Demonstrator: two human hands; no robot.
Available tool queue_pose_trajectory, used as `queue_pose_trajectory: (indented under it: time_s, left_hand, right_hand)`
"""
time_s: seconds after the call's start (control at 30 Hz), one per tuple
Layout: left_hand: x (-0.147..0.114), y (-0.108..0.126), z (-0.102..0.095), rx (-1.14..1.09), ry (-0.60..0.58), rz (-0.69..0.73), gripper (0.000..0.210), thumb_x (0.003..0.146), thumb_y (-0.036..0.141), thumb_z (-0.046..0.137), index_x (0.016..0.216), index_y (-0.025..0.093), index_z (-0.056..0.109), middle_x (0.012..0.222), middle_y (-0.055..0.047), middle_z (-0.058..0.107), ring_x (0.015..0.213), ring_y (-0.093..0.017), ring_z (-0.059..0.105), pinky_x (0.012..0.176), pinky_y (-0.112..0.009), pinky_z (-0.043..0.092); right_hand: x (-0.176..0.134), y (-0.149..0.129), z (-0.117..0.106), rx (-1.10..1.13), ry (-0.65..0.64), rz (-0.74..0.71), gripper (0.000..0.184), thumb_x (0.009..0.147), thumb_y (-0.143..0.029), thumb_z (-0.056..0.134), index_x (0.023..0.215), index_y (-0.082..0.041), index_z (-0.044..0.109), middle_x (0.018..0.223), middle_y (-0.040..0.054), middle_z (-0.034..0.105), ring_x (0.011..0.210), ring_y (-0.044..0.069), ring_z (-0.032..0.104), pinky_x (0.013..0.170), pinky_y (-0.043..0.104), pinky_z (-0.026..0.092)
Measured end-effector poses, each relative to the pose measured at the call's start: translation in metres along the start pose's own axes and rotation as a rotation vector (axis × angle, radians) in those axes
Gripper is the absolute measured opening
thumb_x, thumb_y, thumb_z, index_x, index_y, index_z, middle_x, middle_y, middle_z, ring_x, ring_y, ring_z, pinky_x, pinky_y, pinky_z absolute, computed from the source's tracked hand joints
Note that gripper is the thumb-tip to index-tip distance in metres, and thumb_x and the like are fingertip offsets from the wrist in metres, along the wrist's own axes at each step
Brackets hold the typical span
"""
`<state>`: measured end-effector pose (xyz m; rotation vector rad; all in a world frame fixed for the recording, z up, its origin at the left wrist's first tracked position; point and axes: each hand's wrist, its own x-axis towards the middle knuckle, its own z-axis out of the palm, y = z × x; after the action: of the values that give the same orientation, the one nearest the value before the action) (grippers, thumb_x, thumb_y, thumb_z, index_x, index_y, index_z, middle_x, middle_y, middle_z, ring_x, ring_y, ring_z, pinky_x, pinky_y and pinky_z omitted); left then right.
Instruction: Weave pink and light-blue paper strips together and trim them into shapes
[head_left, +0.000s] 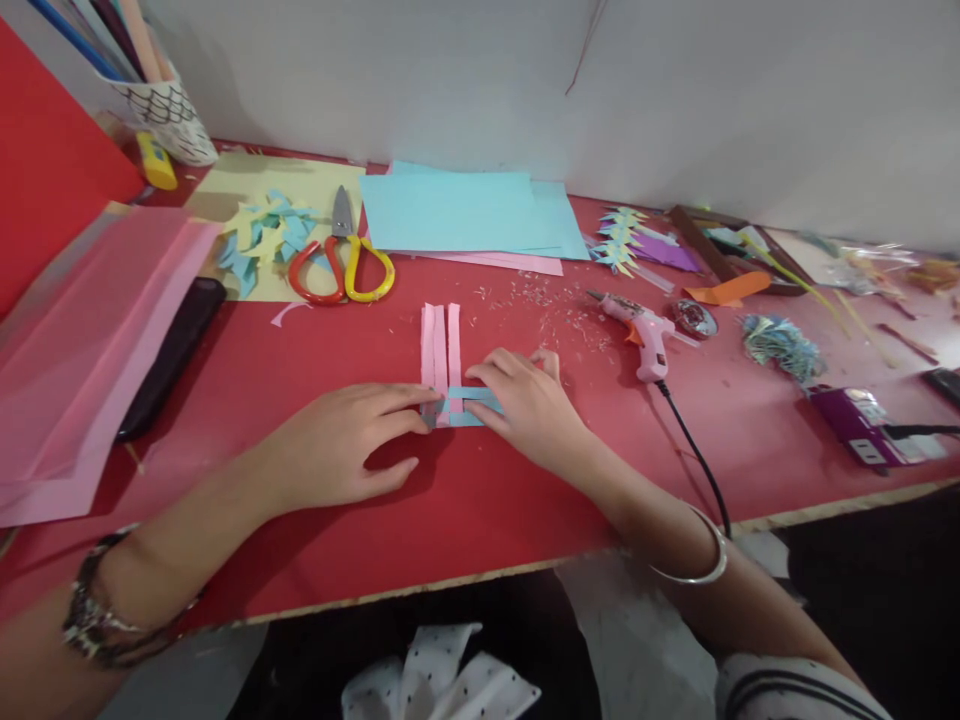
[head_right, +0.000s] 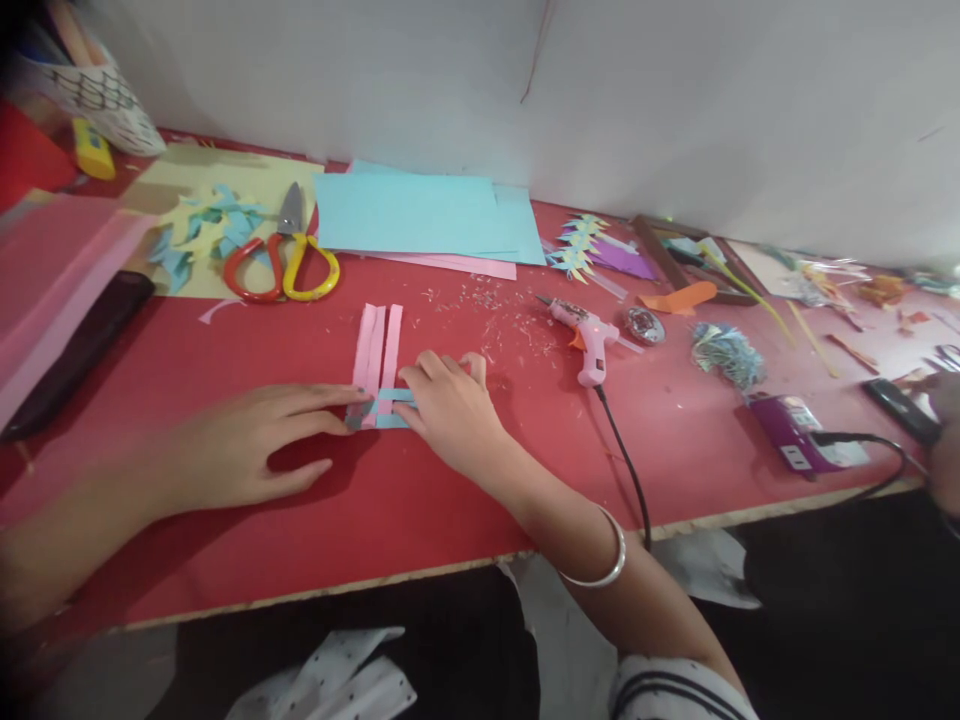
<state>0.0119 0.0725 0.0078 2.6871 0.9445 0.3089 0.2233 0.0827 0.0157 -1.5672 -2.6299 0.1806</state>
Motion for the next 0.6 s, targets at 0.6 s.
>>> queue_pose_trajectory:
  time_s: [0.6]
  left_hand:
    - [0.0018,0.0073,0.0055,0.154,0.024,0.054,0.033,0.076,0.033,0.046,0.099,0.013,0.059,0.112,-0.013,0.059,0.102,-0.025,0.053,0.087,-0.039,0.045]
  right_hand:
    - [-0.0004,-0.0030,0.0026,0.125,0.028,0.044,0.015,0.080,-0.029,0.053,0.084,-0.015,0.057,0.088,0.0064,0.056,0.081,0.018,0.050,0.069,0.028,0.031]
